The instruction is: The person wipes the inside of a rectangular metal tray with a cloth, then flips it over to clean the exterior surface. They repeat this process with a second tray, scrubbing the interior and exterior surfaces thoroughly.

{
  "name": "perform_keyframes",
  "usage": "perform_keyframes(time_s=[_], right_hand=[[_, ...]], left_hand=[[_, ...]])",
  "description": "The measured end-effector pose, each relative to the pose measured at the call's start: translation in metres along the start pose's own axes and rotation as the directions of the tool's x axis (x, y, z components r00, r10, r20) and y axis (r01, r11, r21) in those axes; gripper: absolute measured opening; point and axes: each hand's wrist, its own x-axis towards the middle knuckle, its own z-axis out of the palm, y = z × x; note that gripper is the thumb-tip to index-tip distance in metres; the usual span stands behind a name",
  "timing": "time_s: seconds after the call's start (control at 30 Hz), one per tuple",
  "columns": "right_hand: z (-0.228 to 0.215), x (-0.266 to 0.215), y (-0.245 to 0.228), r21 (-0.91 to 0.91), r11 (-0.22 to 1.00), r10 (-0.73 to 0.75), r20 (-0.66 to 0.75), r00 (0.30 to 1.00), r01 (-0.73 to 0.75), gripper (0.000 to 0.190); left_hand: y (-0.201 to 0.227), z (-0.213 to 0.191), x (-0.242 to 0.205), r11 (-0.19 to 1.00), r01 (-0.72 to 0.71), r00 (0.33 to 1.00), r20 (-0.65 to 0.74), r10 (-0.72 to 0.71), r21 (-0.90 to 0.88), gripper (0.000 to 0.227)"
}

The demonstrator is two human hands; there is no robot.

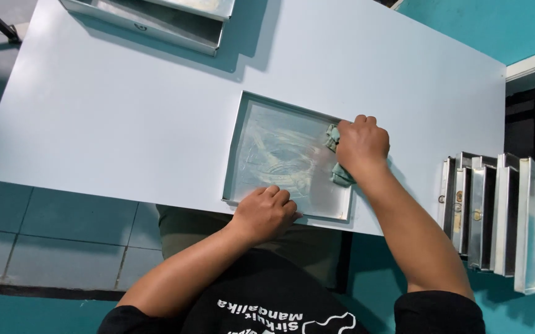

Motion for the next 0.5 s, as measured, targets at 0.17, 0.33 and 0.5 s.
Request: perform_keyframes(time_s=[0.17,0.33,0.5], right_hand=[[-0.006,0.037,-0.042,0.143,0.985,-0.084,-0.063,0.994,0.092,0.004],[-0.018,0.088,-0.124,0.190,0.964,-0.135,-0.248,0.959,0.185,0.009],[-0.015,0.102,-0.147,0.069,0.922,-0.256,-0.628,0.735,0.380,0.012]], left_hand=[[-0.003,-0.002,0.004,0.999,-0.022,0.998,0.061,0.024,-0.039,0.023],[-0.003,0.000,0.003,0.999,-0.043,0.998,0.040,0.042,0.026,0.021],[-0.001,-0.012,0.004,1.000,-0.003,0.999,0.050,0.005,-0.027,0.021]])
